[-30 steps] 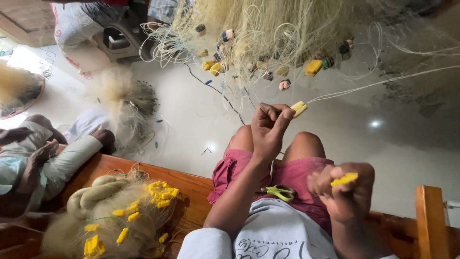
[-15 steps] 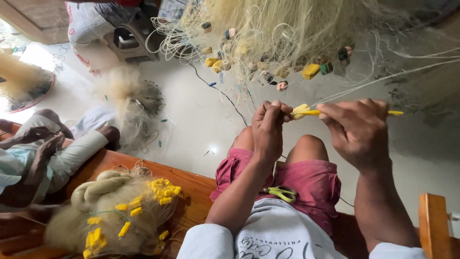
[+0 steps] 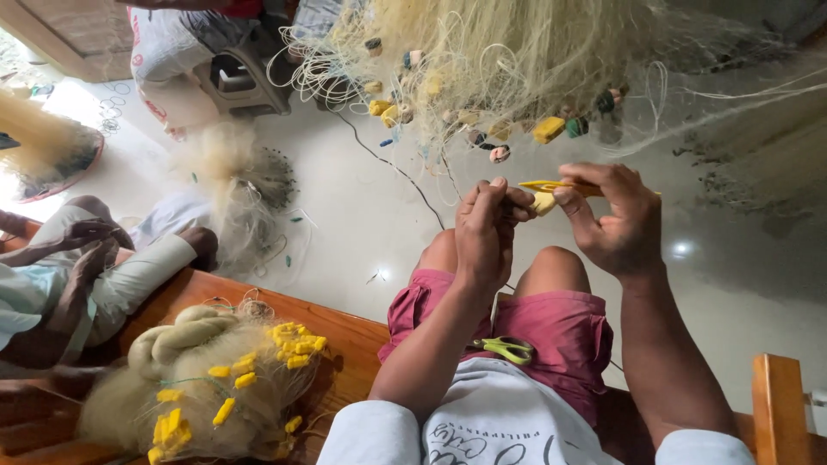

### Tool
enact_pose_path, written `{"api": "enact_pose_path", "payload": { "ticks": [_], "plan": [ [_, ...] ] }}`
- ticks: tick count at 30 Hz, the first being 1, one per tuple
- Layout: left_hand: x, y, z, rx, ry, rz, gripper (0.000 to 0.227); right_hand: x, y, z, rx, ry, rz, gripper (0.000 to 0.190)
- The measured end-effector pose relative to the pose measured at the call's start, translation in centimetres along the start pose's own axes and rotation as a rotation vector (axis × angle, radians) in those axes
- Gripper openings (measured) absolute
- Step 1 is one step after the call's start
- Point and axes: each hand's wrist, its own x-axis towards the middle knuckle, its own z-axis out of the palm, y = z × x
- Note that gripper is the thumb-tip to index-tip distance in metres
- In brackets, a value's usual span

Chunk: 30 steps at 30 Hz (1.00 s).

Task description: Repairing a fishing net by weaving new line with a net needle and cutting it with scissors.

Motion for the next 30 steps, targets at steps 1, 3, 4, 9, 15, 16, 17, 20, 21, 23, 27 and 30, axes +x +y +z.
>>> {"api": "enact_pose_path", "payload": {
  "ticks": [1, 3, 4, 9, 15, 16, 17, 20, 21, 23, 27, 30],
  "plan": [
    [-0.1, -0.1, 0.2, -0.002, -0.002, -0.001, 0.028, 0.3, -0.5, 0.0, -0.003, 0.0, -0.001, 0.018],
    [-0.4, -0.4, 0.5, 0.016, -0.023, 0.016, 0.027, 0.8, -1.4, 0.1, 0.073, 0.057, -0.115, 0.03],
    [-0.4, -0.7, 0.5, 0.015, -0.025, 0.015, 0.027, 0.9, -1.6, 0.4, 0.071, 0.057, -0.115, 0.03],
    [-1.2, -0.3, 2.2, 0.155, -0.088, 0.084, 0.028, 1.3, -2.4, 1.1, 0.301, 0.072, 0.0, 0.015],
    [-1.2, -2.5, -0.3, 0.249, -0.237, 0.168, 0.024, -1.0, -6.1, -0.6, 0.733, 0.472, -0.12, 0.019],
    [-1.3, -2.4, -0.4, 0.25, -0.239, 0.165, 0.024, -1.9, -6.7, -1.1, 0.729, 0.474, -0.118, 0.019],
    [-1.5, -2.2, -0.5, 0.248, -0.251, 0.178, 0.024, -2.8, -7.3, -1.6, 0.812, 0.488, -0.092, 0.019],
    [-2.0, -2.0, -0.8, 0.266, -0.256, 0.183, 0.025, -5.7, -8.7, -2.1, 0.9, 0.498, 0.006, 0.019],
    [-2.0, -2.0, -0.8, 0.284, -0.251, 0.185, 0.027, -6.7, -9.0, -2.1, 0.908, 0.494, 0.068, 0.017],
    [-2.2, -2.3, -1.0, 0.279, -0.24, 0.173, 0.027, -7.9, -9.4, -1.8, 0.893, 0.521, 0.096, 0.016],
    [-2.6, -2.3, -1.0, 0.272, -0.199, 0.144, 0.031, -14.5, -6.4, 0.3, 0.874, 0.751, 0.034, 0.038],
    [-2.7, -2.4, -0.9, 0.314, -0.188, 0.171, 0.034, -18.6, -2.6, -0.3, 0.616, 1.044, -0.12, 0.05]
  ]
}}
